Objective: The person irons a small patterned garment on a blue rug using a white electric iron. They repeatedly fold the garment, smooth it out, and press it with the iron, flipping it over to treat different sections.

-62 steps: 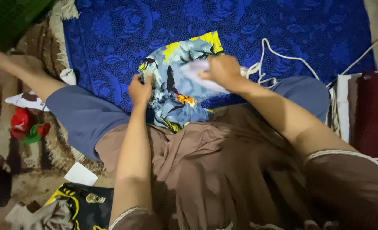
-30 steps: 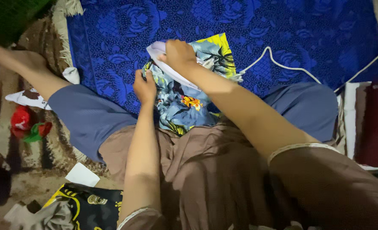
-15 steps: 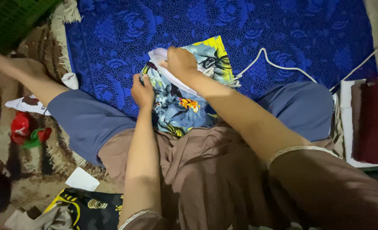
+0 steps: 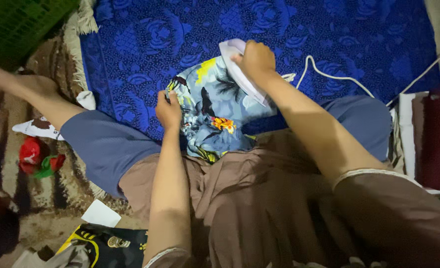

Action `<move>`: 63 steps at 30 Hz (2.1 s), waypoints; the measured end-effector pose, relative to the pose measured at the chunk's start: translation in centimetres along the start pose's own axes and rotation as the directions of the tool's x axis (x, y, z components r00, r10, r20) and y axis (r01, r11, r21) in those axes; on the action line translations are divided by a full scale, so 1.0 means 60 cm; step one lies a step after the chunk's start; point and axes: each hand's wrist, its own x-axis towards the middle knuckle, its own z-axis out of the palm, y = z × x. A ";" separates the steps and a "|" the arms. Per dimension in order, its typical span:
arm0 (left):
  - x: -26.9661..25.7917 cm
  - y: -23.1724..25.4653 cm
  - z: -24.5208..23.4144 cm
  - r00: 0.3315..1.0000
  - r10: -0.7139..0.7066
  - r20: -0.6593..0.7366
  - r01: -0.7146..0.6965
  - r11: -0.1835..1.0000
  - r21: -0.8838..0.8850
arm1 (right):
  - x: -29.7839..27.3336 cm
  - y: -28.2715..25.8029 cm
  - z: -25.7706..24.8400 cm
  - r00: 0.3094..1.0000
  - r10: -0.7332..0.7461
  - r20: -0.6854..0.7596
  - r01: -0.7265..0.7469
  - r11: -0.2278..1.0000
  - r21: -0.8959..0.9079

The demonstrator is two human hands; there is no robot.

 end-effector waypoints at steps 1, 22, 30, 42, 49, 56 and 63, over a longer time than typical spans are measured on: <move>0.000 0.002 0.003 1.000 0.011 -0.011 -0.011 1.000 0.021 | 0.002 0.009 -0.006 1.000 -0.010 -0.018 0.010 1.000 -0.005; -0.033 0.003 -0.067 0.854 -0.118 0.506 -0.013 0.969 0.248 | -0.016 0.150 -0.040 0.999 0.045 0.020 -0.043 0.996 -0.084; -0.032 -0.015 -0.067 0.801 -0.136 0.583 -0.006 0.972 0.236 | 0.021 0.344 -0.083 0.971 0.179 -0.158 -0.203 0.967 -0.154; -0.032 0.008 -0.091 0.844 -0.057 0.533 -0.052 0.981 0.188 | -0.293 0.128 0.127 0.913 -0.155 0.378 -0.060 0.864 0.500; -0.088 0.152 -0.176 0.802 0.247 0.544 -0.095 0.952 -0.292 | -0.280 0.078 0.214 0.840 0.029 0.541 -0.516 0.346 0.783; -0.107 0.230 -0.239 0.773 0.396 0.496 -0.228 0.903 -0.365 | -0.260 0.048 0.066 0.771 -0.153 0.619 -0.637 -0.201 0.744; -0.135 0.327 -0.307 0.806 0.417 0.419 -0.374 0.909 -0.185 | -0.226 0.101 -0.109 0.963 -0.189 0.193 -0.127 0.312 0.942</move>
